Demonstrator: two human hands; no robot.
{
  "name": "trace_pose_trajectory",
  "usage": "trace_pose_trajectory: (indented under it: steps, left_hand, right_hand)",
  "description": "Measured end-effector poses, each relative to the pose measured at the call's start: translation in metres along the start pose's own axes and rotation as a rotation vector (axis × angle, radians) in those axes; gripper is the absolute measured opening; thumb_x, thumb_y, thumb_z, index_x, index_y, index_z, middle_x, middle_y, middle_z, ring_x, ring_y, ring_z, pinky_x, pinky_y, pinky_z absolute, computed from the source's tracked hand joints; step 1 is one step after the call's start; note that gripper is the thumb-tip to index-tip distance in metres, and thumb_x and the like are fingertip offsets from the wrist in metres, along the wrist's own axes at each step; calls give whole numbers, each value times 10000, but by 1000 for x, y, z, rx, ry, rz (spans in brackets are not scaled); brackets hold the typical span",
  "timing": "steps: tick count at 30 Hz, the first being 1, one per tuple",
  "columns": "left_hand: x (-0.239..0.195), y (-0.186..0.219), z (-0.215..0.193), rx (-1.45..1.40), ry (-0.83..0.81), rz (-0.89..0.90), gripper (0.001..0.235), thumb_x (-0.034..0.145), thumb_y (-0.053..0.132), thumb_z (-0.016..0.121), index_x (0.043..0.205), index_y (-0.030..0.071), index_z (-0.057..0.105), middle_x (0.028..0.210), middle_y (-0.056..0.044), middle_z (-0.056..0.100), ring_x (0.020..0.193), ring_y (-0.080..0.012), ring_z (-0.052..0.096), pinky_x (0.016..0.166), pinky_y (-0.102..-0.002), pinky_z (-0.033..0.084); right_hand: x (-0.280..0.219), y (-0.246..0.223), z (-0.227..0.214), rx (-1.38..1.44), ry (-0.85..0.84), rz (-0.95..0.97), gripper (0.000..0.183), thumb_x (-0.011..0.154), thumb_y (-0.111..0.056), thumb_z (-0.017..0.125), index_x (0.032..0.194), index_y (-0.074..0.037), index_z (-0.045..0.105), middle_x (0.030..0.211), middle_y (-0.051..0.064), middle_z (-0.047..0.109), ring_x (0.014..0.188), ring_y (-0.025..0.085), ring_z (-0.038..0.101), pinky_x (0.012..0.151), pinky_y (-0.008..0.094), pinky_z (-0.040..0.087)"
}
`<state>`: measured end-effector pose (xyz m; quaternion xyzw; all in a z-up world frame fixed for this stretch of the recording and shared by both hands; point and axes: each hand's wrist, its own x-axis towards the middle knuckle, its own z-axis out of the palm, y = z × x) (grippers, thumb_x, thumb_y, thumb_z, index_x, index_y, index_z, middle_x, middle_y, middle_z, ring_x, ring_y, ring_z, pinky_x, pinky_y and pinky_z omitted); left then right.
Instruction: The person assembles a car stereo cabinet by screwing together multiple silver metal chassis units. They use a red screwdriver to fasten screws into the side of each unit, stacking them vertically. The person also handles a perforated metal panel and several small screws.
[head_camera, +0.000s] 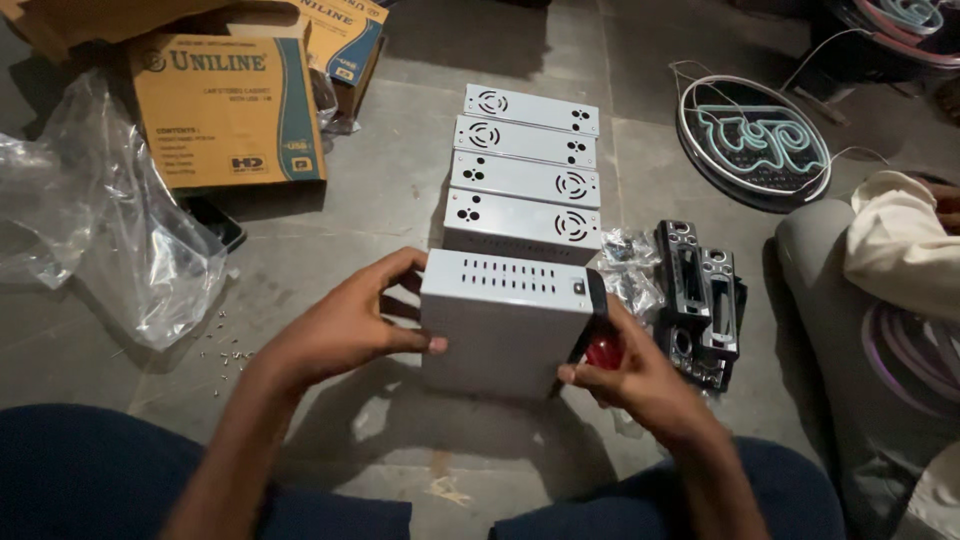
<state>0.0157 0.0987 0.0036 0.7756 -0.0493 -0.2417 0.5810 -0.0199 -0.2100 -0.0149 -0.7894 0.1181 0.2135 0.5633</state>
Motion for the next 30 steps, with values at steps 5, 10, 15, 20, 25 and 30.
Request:
trace_pose_trajectory:
  steps: [5,10,15,20,25,30]
  left_hand:
    - [15,-11,10,-51,58,202,656,665,86,877,1261,97,604,1197,-64,707,1134,-211,690,944,-369,577]
    - [23,-16,21,22,128,234,670,664,82,863,1278,101,595,1205,-83,718,1139,-209,696,950,-372,570]
    - [22,-7,24,261,184,181,704,713,190,844,1328,118,509,1259,-119,679,1208,-269,653,1010,-418,519]
    - [17,8,27,310,247,284,774,702,326,882,1317,98,471,1291,-151,631,1240,-315,611,1013,-456,488]
    - [12,17,40,609,480,621,635,787,400,877,1257,89,584,1235,-136,668,1210,-320,651,1055,-475,462]
    - [13,23,72,782,442,958,615,800,312,852,1314,77,610,1412,-177,593,1325,-353,565,1101,-481,426]
  right_hand:
    - [22,16,5,-25,77,-124,888,733,-52,811,1526,-188,435,899,72,671,651,158,553,527,302,477]
    - [33,26,7,-32,102,-163,795,779,-36,784,1496,-154,462,1038,74,710,795,154,628,584,299,489]
    - [24,11,-10,-327,115,-116,638,907,-171,774,1470,-152,475,1308,95,655,1163,187,642,969,347,527]
    - [5,-1,-36,-77,179,-126,509,927,-125,637,1429,-122,550,1313,123,658,1177,225,638,991,388,540]
    - [-5,-13,-30,76,332,-647,435,1009,-17,566,1443,-29,539,1339,149,639,1173,227,648,1015,358,549]
    - [-8,-29,-8,213,349,-843,345,1048,12,596,1385,-8,524,1305,123,640,1240,203,671,1036,354,621]
